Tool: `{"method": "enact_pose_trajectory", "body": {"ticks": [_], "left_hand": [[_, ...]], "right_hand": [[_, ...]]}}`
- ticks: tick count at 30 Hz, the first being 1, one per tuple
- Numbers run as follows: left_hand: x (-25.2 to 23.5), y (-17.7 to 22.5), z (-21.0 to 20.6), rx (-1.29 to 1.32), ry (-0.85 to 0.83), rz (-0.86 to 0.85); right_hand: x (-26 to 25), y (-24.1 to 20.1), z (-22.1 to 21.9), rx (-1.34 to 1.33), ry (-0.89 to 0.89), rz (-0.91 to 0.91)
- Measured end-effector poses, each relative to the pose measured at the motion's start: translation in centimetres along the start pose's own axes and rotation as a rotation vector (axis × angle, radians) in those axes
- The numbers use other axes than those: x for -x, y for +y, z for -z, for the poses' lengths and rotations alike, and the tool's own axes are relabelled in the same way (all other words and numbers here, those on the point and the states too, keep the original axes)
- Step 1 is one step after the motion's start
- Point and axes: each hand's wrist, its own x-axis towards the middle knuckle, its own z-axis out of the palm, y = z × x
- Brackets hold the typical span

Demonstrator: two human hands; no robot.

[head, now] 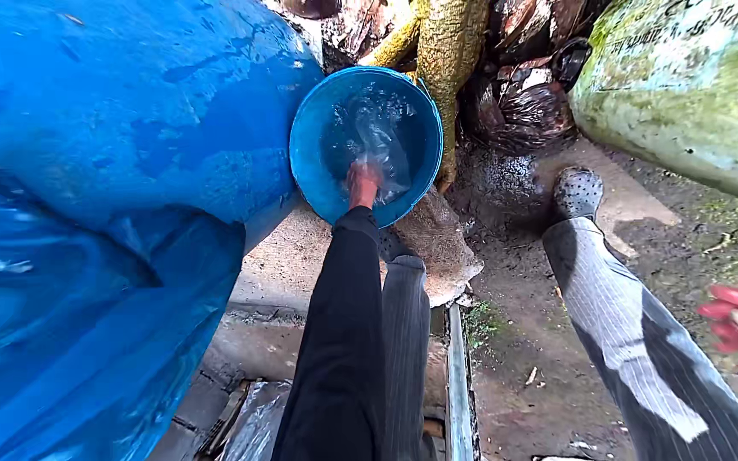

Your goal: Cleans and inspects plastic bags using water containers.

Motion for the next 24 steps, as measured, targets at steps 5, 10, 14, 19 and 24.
{"method": "enact_pose_trajectory", "body": {"ticks": [5, 10, 14, 19, 24], "left_hand": [[6.3, 0.6, 5.2, 0.097, 0.211, -0.04], [16.8, 0.9, 10.2, 0.454, 0.436, -0.161], [23.6, 1.4, 14.1, 0.614, 0.548, -0.249], [20.9, 0.1, 12.8, 0.6, 0.255, -0.267], [12.2, 0.9, 7.9, 0.254, 0.051, -0.179]], "right_hand": [[-7.4, -7.6, -11.8, 0.136, -0.146, 0.14], [-17.3, -12.8, -25.7, 0.234, -0.327, 0.447], [-19.8, -16.8, -30.7, 0.242, -0.487, 0.546], [-22.0, -17.2, -31.2, 0.411, -0.414, 0.447], [-29.1, -12.9, -32.2, 0.572, -0.235, 0.268]]}}
